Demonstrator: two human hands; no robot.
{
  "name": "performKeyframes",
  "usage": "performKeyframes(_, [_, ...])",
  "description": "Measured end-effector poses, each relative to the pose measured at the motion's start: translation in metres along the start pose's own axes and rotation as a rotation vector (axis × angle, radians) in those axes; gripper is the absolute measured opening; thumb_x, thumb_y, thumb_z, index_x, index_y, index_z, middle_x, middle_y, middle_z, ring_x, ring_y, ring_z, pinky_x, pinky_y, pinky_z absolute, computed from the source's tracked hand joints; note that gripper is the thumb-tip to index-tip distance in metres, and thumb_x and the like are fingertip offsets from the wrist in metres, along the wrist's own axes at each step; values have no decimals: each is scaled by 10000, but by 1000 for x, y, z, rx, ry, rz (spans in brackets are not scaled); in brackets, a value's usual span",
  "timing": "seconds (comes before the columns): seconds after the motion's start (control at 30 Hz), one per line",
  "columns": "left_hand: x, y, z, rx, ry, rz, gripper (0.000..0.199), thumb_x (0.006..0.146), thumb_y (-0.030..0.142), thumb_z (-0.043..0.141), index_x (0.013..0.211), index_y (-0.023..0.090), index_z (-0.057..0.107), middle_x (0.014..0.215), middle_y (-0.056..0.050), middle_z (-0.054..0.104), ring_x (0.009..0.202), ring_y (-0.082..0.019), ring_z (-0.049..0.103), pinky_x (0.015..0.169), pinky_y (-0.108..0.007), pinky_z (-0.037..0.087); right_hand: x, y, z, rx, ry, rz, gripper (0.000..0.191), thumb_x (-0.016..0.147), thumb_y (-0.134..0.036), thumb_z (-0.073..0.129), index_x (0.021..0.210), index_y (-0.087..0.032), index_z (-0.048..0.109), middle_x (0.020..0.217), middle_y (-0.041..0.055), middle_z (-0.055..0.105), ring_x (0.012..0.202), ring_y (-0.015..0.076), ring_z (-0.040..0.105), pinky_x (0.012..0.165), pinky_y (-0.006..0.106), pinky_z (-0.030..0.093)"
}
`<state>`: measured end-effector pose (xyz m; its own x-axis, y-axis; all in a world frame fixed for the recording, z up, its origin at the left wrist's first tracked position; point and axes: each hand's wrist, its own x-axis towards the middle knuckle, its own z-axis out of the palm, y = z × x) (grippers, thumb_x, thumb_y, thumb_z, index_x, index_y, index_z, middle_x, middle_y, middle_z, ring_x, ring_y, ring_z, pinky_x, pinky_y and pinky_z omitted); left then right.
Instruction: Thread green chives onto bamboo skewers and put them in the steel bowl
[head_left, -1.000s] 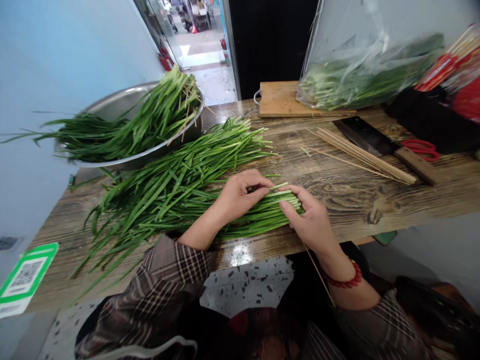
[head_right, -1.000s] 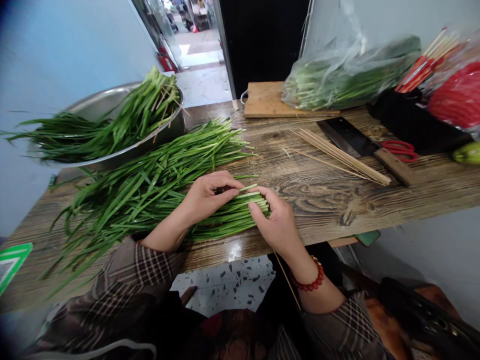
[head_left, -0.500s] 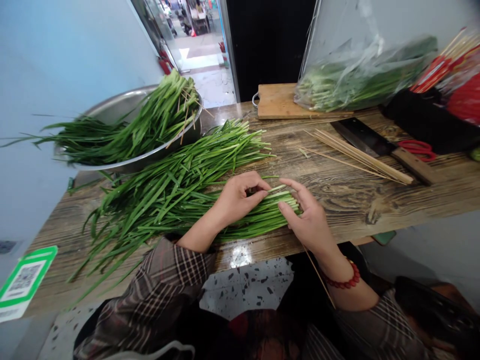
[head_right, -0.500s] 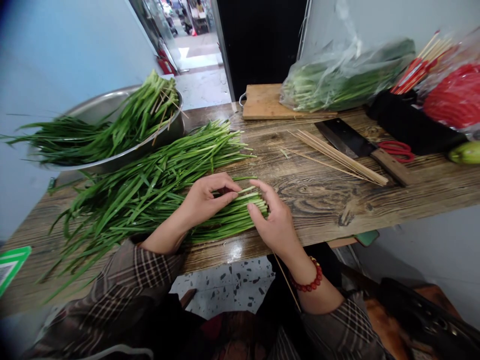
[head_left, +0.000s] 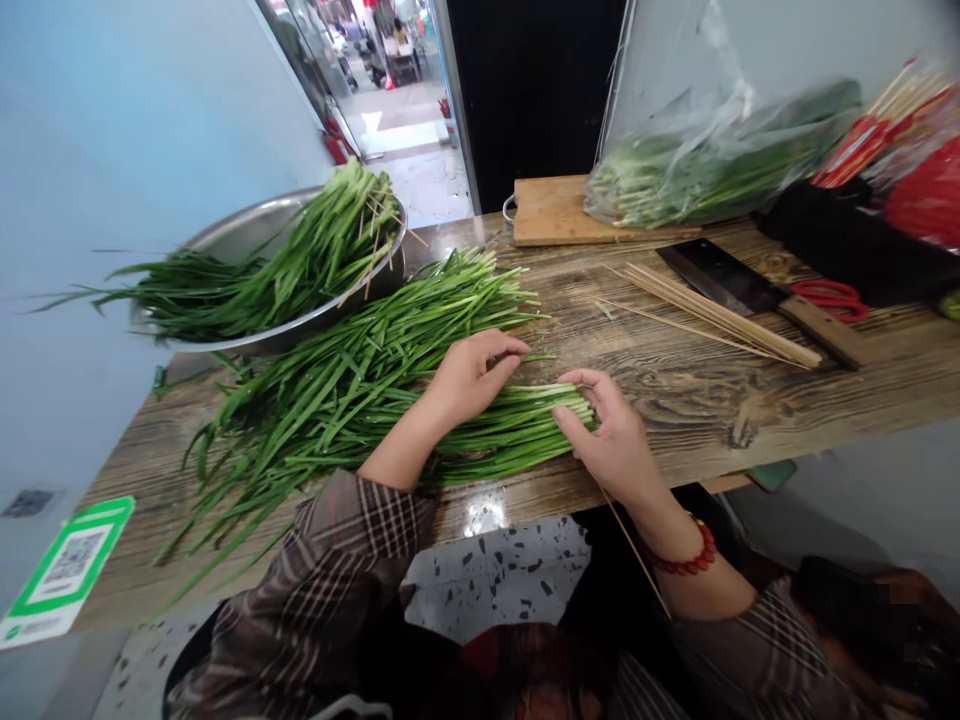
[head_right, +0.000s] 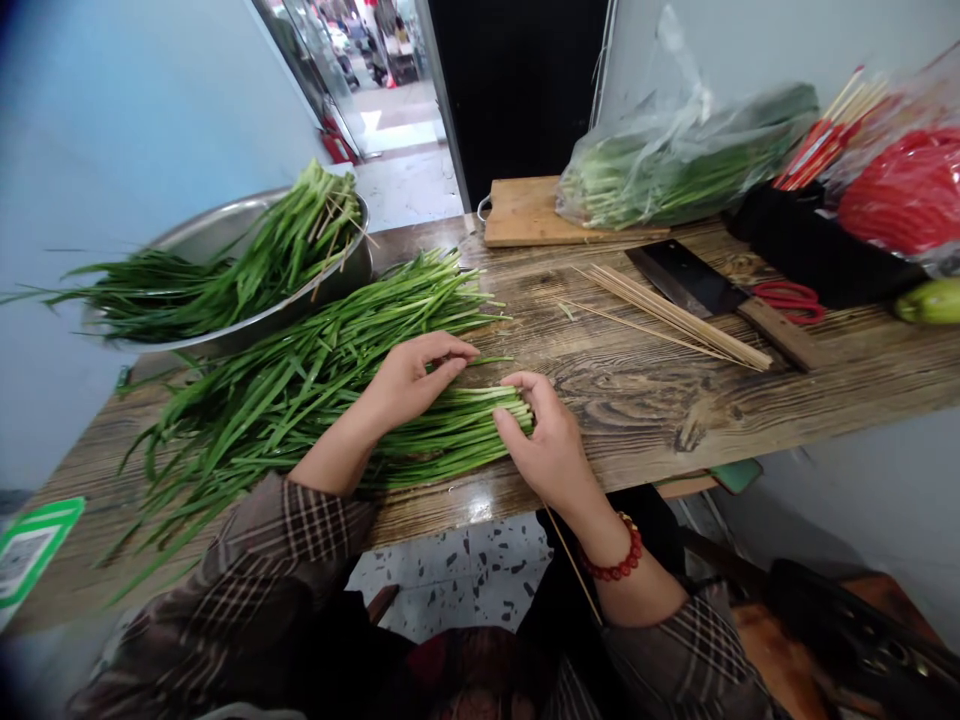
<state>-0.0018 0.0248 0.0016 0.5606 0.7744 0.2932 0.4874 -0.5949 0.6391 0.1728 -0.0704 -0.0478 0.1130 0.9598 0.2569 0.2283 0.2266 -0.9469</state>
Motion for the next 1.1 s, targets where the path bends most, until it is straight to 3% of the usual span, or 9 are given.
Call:
performKeyframes(0.17, [19, -22, 10, 225, -51, -7, 195, 809, 112, 591, 957, 135, 717, 982, -81, 705, 941, -195, 637, 898, -331, 488, 0, 3, 1, -22, -2, 0, 257, 846, -231, 563, 1100, -216, 525, 1080, 70, 653, 1042, 197, 627, 915, 329, 470])
performKeyframes(0.4, [23, -34, 20, 308, -116, -70, 103, 748, 177, 683, 846, 172, 714, 790, -15, 609, 703, -134, 564, 657, -242, 447, 0, 6, 1, -25, -5, 3, 280, 839, -224, 572, 1115, -212, 528, 1112, 80, 659, 1038, 202, 634, 936, 349, 470])
performKeyframes(0.53, [18, -28, 17, 236, -73, -68, 93, 766, 119, 598, 717, 151, 670, 723, -9, 573, 671, -123, 533, 638, -236, 418, -1, 6, 1, -29, -5, -8, 285, 846, -223, 568, 1128, -207, 531, 1119, 81, 660, 1057, 202, 631, 947, 347, 469])
performKeyframes(0.67, [8, -14, 11, 10, -3, -108, 92, 786, 139, 570, 770, 133, 660, 716, -4, 612, 667, -114, 543, 650, -229, 432, -1, 3, -1, -44, 3, -12, 346, 858, -238, 562, 1200, -194, 530, 1176, 93, 648, 1098, 210, 617, 966, 358, 464])
performKeyframes(0.8, [-2, 1, 8, -136, -12, -138, 153, 803, 153, 576, 897, 138, 695, 776, -11, 669, 704, -113, 582, 690, -231, 461, -1, -3, -3, -89, -14, 4, 353, 865, -248, 554, 1215, -205, 561, 1187, 79, 660, 1084, 214, 622, 953, 370, 471])
performKeyframes(1.1, [-7, 12, 5, -217, -42, -101, 139, 826, 203, 615, 877, 155, 735, 835, -39, 701, 793, -140, 619, 773, -272, 478, -1, -8, -4, -81, -27, 0, 261, 878, -253, 547, 1130, -217, 605, 1102, 53, 691, 1000, 197, 646, 916, 354, 496])
